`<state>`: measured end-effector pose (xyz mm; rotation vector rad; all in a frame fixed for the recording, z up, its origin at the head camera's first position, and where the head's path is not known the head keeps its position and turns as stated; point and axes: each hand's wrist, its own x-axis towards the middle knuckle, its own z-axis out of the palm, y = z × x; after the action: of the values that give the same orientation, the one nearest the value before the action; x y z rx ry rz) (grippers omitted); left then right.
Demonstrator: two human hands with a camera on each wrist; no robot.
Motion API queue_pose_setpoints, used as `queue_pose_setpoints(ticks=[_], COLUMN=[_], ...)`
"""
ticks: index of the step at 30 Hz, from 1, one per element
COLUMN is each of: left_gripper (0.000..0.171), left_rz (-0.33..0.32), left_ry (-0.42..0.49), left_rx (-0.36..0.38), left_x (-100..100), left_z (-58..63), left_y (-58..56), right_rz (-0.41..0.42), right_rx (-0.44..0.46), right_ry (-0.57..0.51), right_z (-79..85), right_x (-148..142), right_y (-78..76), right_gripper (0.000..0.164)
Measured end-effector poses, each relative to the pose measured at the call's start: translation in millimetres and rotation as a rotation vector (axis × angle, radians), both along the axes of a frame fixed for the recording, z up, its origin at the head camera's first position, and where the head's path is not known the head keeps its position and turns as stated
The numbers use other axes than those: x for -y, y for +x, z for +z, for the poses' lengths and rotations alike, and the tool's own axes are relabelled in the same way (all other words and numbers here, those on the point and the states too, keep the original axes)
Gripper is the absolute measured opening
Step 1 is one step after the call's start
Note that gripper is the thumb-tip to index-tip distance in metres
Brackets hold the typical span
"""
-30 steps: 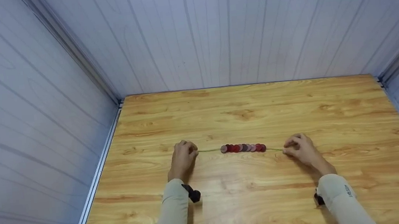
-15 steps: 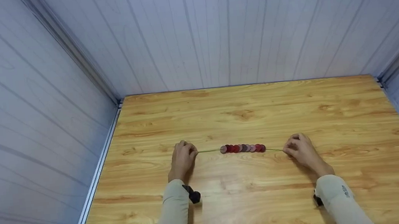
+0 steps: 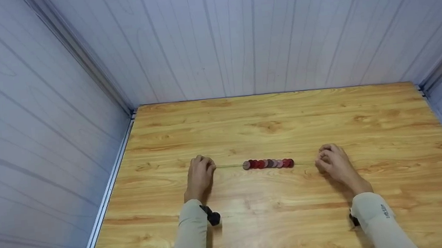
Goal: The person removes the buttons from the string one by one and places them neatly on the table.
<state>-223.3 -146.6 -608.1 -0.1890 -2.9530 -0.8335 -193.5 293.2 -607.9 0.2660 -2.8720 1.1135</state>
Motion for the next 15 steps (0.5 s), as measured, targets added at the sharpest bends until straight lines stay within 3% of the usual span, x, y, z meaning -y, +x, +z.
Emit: queue_pose_setpoints(ticks=[15], left_gripper=[0.009], left_rz=[0.032], left_ry=[0.024], left_rx=[-0.121], left_x=[6.7], left_z=[3.1], left_y=[2.7], right_rz=[-0.002], right_rx=[-0.059], right_ry=[-0.009], right_z=[6.3], right_x=[-0.3], right_y=[-0.5], right_gripper=[0.010])
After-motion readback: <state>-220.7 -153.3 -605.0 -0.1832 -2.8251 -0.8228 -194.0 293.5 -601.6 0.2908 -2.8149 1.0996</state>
